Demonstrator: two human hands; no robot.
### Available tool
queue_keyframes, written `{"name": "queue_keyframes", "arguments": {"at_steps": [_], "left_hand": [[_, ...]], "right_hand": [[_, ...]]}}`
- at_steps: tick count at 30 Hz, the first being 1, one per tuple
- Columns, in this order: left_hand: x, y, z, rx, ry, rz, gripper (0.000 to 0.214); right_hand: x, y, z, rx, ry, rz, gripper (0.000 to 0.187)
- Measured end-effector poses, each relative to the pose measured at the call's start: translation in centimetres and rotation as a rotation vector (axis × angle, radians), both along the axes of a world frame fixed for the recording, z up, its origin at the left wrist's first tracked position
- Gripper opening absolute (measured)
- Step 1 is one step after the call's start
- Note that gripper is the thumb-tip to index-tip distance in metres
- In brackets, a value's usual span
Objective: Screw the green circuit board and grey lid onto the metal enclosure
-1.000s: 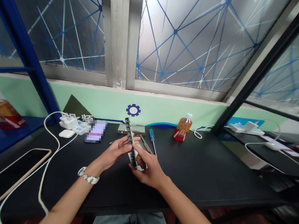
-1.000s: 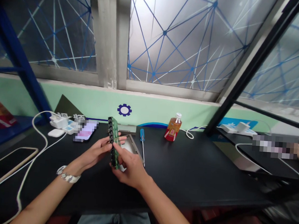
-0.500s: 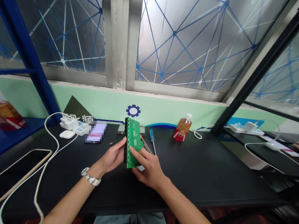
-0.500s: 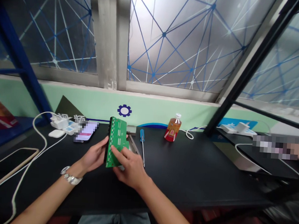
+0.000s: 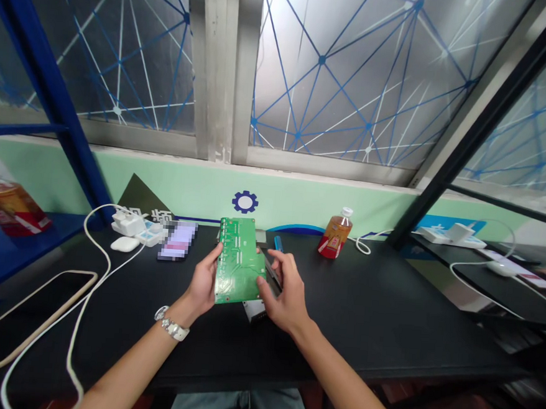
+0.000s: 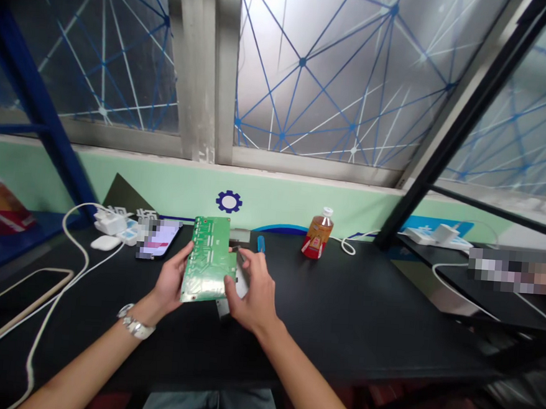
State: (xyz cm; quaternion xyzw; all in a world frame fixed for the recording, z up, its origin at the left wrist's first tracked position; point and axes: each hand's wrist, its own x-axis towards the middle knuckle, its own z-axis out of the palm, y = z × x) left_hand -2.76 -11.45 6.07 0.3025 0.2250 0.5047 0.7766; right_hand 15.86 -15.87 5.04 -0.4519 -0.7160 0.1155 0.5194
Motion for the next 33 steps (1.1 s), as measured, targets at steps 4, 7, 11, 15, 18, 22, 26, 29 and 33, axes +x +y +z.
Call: {"name": "queue_keyframes", "arguments": {"at_steps": [4,7,11,15,18,22,26,29,33], "left_hand": [[0.2,0.3,-0.7,-0.001,0.059,0.134,0.052],[0.7,0.3,-1.5,0.030,0.242,0.301,0.052],[1.3,0.5,-3.1,0.155,0.479,0.471,0.052],[1.7,0.6,-4.0,0.233,0.555,0.418,0.053],[2.0,0.4,-4.0,0.274,0.542,0.363,0.054],[2.3,0.0,-3.7,0.304,0.489,0.282,0.051],[2.3,0.0,-3.5,0.276,0.509,0.264,0.051],[1.9,0.2,-3.0,0.292,0.540,0.339,0.049],[0.8,0.6,-2.3,0.365,0.553,0.464,0.040]], "right_hand": [[-0.4,0.5,-0.3,-0.304,0.171,0.320,0.060],[-1.1,-0.3,0.2,-0.322,0.294,0.508,0.078],[-1.7,-1.4,0.9,-0.335,0.276,0.619,0.093],[-2.1,-1.5,0.6,-0.365,0.199,0.679,0.109],[-2.2,-1.1,0.1,-0.305,0.078,0.610,0.115],[-2.1,-0.8,-0.3,-0.219,-0.041,0.545,0.118],[-2.1,-1.1,-0.2,-0.238,-0.021,0.554,0.114],[-1.9,-1.4,0.1,-0.282,0.120,0.598,0.105],[-1.2,-0.9,0.4,-0.304,0.402,0.559,0.094]]}}
